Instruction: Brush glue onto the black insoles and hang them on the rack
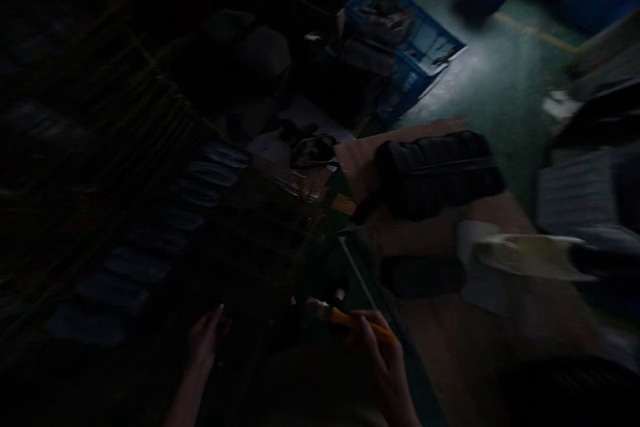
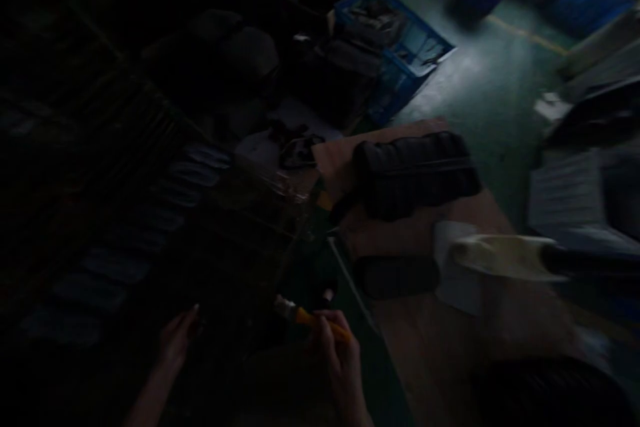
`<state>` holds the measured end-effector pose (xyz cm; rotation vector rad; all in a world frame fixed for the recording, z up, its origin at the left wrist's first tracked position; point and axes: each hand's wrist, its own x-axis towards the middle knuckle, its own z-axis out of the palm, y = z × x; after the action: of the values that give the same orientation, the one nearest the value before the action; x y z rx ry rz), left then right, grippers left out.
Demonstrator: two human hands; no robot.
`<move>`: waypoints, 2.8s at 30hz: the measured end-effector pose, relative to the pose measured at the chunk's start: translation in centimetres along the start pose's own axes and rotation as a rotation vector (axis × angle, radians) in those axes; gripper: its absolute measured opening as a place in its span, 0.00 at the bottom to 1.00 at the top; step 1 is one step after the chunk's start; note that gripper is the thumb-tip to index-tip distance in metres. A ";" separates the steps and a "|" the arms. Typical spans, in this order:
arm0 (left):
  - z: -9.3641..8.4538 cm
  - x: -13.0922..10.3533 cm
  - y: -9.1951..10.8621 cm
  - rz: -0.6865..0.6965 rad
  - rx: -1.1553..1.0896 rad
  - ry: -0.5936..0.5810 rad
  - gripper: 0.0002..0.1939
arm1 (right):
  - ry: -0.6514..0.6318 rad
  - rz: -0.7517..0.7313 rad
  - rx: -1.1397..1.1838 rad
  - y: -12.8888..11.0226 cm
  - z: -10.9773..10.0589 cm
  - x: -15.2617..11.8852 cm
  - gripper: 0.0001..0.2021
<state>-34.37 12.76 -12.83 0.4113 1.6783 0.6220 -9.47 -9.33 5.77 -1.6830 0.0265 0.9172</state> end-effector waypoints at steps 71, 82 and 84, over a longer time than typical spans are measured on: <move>27.6 -25.9 -5.9 0.281 0.814 -0.763 0.10 | 0.364 -0.480 -0.212 -1.1 -17.7 -0.1 0.12; 28.0 -25.8 -5.8 0.264 0.842 -0.771 0.10 | 0.252 -0.398 -0.261 0.8 -16.1 1.2 0.13; 28.0 -25.6 -5.9 0.264 0.837 -0.787 0.10 | 0.333 -0.402 -0.282 0.9 -17.7 1.3 0.13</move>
<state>-1.54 -1.98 0.44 1.3020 1.0416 -0.1202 0.73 -23.82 4.85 -1.9938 -0.2191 0.3447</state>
